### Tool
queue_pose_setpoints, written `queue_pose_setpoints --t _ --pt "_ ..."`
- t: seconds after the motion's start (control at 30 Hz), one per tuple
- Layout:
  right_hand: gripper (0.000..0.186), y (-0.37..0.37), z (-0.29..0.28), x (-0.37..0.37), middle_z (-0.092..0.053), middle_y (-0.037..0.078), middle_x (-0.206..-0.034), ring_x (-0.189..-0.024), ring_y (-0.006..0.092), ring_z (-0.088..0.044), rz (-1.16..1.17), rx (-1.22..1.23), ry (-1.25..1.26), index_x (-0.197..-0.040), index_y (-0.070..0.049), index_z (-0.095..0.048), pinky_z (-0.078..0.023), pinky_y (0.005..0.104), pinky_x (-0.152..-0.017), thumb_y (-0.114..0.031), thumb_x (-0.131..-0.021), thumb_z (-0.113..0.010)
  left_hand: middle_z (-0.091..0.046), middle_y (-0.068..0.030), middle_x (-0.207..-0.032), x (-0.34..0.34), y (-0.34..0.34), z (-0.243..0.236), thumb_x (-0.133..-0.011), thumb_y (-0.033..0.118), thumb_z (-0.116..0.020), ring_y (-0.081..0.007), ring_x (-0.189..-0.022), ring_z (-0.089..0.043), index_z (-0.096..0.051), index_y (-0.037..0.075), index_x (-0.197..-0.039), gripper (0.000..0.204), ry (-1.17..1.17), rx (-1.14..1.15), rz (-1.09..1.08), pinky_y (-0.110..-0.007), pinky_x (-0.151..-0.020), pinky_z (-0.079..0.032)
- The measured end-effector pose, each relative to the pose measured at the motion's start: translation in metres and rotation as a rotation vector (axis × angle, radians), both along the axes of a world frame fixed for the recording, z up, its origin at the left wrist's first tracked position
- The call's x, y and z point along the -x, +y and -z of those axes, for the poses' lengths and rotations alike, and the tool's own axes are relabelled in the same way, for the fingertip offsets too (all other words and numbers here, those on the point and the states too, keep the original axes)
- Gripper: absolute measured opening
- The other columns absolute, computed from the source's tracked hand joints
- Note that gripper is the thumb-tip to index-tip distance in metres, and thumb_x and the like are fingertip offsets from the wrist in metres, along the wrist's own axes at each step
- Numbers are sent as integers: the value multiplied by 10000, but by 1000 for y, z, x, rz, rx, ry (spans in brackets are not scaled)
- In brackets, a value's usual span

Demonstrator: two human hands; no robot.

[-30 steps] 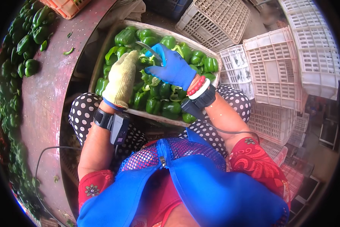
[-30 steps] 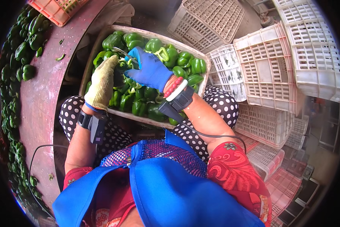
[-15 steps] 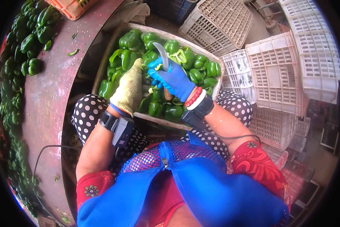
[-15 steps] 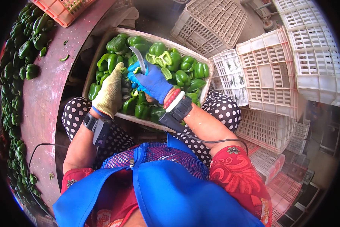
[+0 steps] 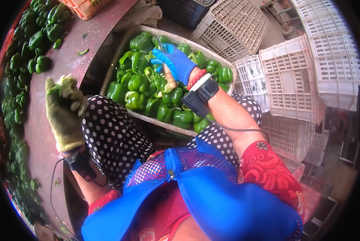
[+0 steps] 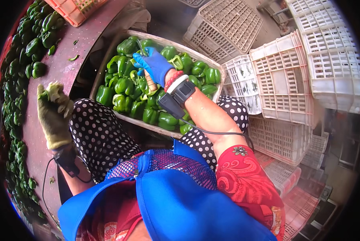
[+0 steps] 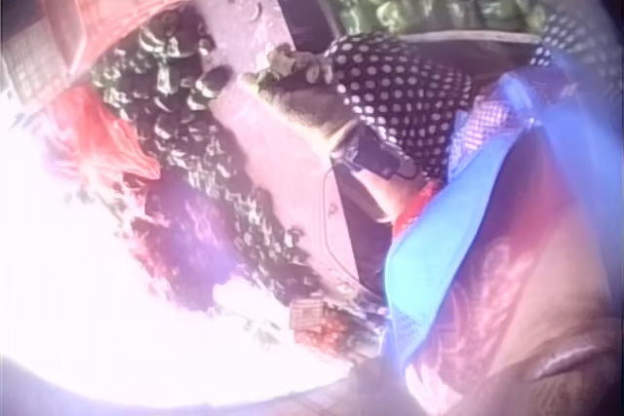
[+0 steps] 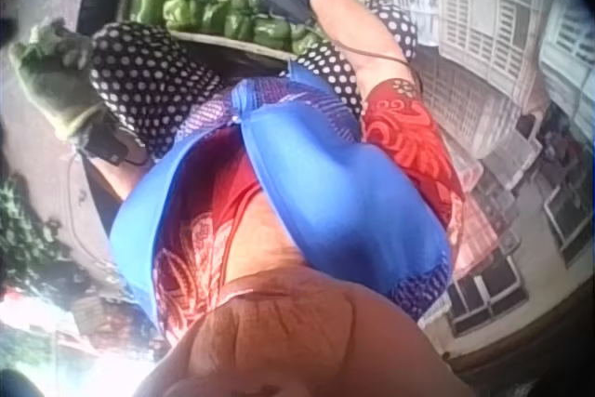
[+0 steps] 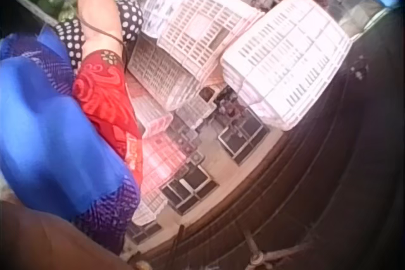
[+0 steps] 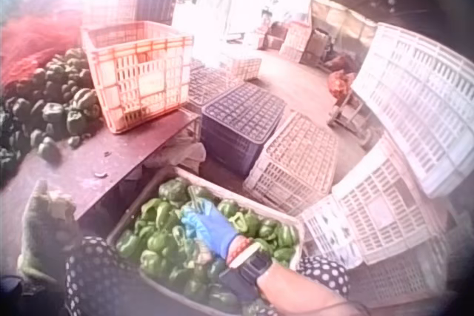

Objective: Use a knife to cut off the stems and process green peppers.

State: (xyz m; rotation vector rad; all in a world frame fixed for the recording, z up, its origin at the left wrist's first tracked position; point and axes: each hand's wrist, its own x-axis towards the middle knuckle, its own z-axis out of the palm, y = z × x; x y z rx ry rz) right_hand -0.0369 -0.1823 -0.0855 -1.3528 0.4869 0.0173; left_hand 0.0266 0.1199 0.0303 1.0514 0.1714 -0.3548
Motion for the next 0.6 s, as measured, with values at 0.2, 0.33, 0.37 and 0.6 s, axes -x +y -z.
queue_pose_setpoints --t 0.2,0.33,0.37,0.6 --pt "445 -21 1 14 -725 162 -1100 -952 221 -664 -127 -75 73 -1298 32 -537 -547 362 -700 -307 -1010 -554 -728 -201 -1083 56 176 3 -977 418 -578 -320 -928 -712 -595 139 -1378 489 -159 -1924 153 -389 -831 -539" --pt "298 -26 -16 16 -745 132 -1010 -743 169 -656 49 -414 81 -1141 -25 -624 -529 279 -619 -267 -970 -598 -683 -245 -1172 48 169 -26 -960 375 -589 -387 -1059 -675 -626 121 -1329 450 -306 -1971 199 -419 -914 -511" --pt "259 -27 -26 16 -738 132 -962 -747 160 -670 130 -529 54 -1122 -37 -626 -535 256 -587 -227 -946 -644 -691 -237 -1155 34 157 -26 -962 368 -585 -383 -1043 -678 -644 114 -1300 427 -569 -1848 154 -421 -903 -516" --pt "232 -29 -15 52 -645 55 -918 -614 124 -565 125 -783 226 -1067 -81 -654 -498 250 -532 -269 -938 -696 -568 -212 -1387 -56 -132 82 -950 432 -610 -399 -1230 -575 -525 63 -1403 590 -1103 -1515 491 -439 -1037 -475"
